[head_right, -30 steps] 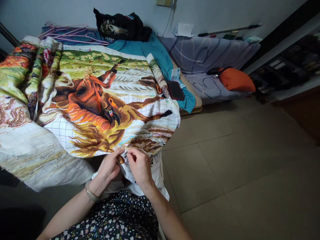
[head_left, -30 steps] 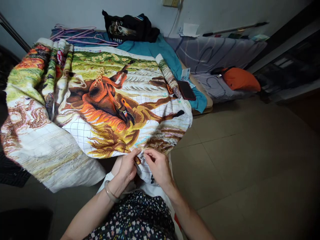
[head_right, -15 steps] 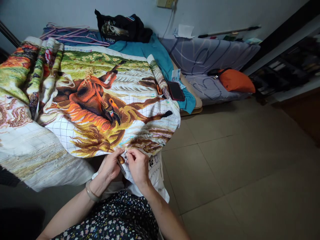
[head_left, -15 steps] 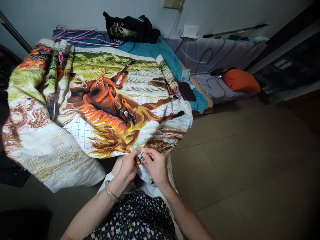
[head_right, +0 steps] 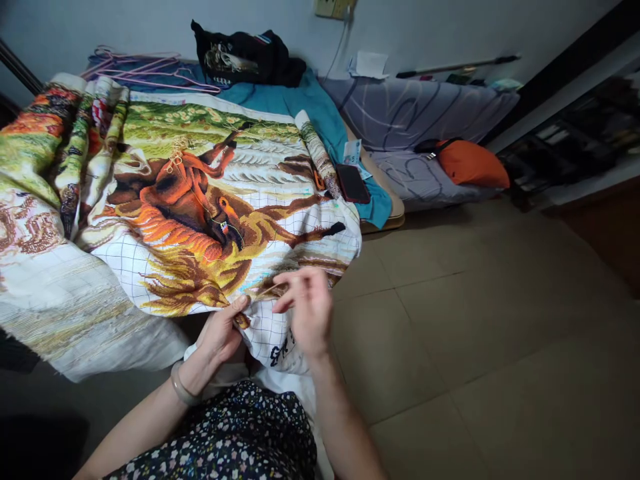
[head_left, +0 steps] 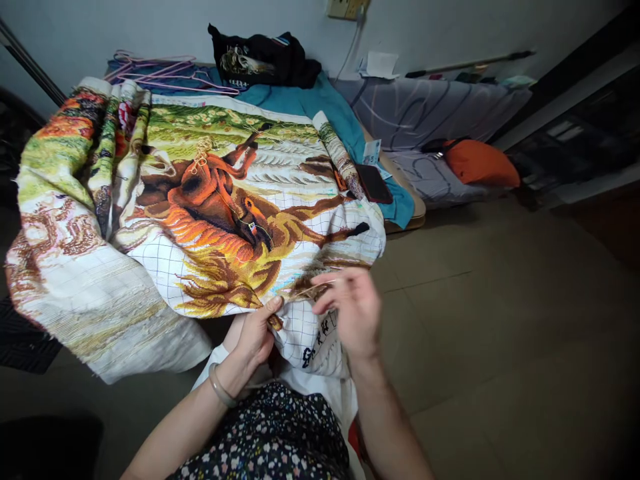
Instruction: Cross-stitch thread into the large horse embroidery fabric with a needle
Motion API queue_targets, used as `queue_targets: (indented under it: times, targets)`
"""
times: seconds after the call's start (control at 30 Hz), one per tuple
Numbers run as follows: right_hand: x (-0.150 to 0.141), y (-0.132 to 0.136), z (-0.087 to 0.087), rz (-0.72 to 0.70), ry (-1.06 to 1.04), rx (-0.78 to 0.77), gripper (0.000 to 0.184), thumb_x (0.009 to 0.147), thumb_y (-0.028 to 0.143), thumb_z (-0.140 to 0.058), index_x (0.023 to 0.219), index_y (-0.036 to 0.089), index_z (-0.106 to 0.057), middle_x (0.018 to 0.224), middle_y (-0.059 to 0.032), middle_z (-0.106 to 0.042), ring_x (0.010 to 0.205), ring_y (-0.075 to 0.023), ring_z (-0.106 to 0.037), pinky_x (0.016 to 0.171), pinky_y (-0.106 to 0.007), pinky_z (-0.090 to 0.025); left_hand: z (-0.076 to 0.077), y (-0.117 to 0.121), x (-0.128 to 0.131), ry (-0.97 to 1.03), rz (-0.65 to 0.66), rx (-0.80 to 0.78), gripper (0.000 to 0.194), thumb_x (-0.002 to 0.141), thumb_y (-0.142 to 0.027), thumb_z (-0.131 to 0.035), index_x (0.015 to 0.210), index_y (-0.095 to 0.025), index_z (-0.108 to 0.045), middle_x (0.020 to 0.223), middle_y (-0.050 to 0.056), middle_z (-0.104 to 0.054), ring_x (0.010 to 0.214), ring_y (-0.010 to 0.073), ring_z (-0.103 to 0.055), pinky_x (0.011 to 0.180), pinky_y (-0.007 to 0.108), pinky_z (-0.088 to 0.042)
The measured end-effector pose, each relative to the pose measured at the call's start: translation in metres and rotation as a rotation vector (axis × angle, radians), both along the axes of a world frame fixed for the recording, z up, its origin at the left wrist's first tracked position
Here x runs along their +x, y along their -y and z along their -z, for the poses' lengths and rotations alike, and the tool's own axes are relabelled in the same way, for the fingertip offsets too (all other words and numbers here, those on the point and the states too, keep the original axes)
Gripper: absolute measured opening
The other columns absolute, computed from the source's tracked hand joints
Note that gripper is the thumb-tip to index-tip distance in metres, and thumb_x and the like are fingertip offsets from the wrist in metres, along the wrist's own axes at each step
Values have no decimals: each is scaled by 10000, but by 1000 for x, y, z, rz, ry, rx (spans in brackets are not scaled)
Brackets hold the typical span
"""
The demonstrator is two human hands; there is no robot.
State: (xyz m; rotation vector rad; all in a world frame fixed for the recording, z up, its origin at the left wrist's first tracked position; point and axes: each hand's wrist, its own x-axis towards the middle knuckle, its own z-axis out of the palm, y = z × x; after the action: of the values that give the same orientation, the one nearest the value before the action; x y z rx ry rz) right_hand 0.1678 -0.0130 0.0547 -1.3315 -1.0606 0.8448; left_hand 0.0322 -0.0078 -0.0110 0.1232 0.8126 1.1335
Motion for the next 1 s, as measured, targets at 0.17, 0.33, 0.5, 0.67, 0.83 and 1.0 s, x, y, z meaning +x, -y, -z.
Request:
queue_targets:
  times: [0.17, 0.33, 0.5, 0.67, 0.83, 1.0]
  targets:
    - [43, 1, -43, 77, -408, 431, 176, 849, 321, -612, 798, 222, -475, 571, 114, -500, 393, -38, -415, 777, -349, -549, 1, 0, 0, -2, -15, 2, 428, 623, -176, -785, 1039, -163, -686, 994, 61, -738, 1005, 214, -653, 996, 336, -420]
    - [23, 11, -7, -11, -115, 230, 68, 869, 258, -581, 833, 218, -540, 486, 108, -435, 412, -63, -422, 664, -283, -524, -1, 1, 1, -11, -12, 38, 387, 620, -191, -789, 993, -159, -693, 993, 73, -735, 1006, 236, -654, 971, 356, -437]
    - [-7, 22, 40, -266, 219, -225, 137, 888, 290, -504, 891, 190, -598, 542, 52, -502, 462, -90, -467, 432, -185, -368, -1, 1, 1, -51, -3, 18, 268, 599, -183, -792, 850, -155, -703, 897, 59, -740, 905, 217, -672, 900, 335, -467]
    - [-12, 21, 45, -260, 434, -234, 228, 877, 301, -496, 933, 184, -683, 601, -1, -622, 528, -123, -557, 470, -205, -403, -6, 0, 1, -58, -10, 3, 303, 579, -166, -794, 866, -158, -698, 846, 54, -738, 908, 234, -672, 879, 351, -472]
    - [-12, 18, 43, -249, 494, -209, 252, 871, 298, -496, 940, 192, -714, 642, -25, -670, 589, -149, -609, 494, -216, -426, -7, 0, 1, -58, -2, -31, 263, 578, -169, -794, 821, -141, -697, 790, 57, -733, 906, 240, -673, 894, 355, -467]
    - [-17, 17, 41, -218, 554, -183, 237, 837, 232, -495, 887, 182, -722, 690, -35, -699, 572, -138, -599, 519, -214, -435, -5, 0, 1, -43, -3, -19, 315, 584, -162, -793, 882, -145, -695, 832, 55, -737, 931, 230, -670, 928, 351, -458]
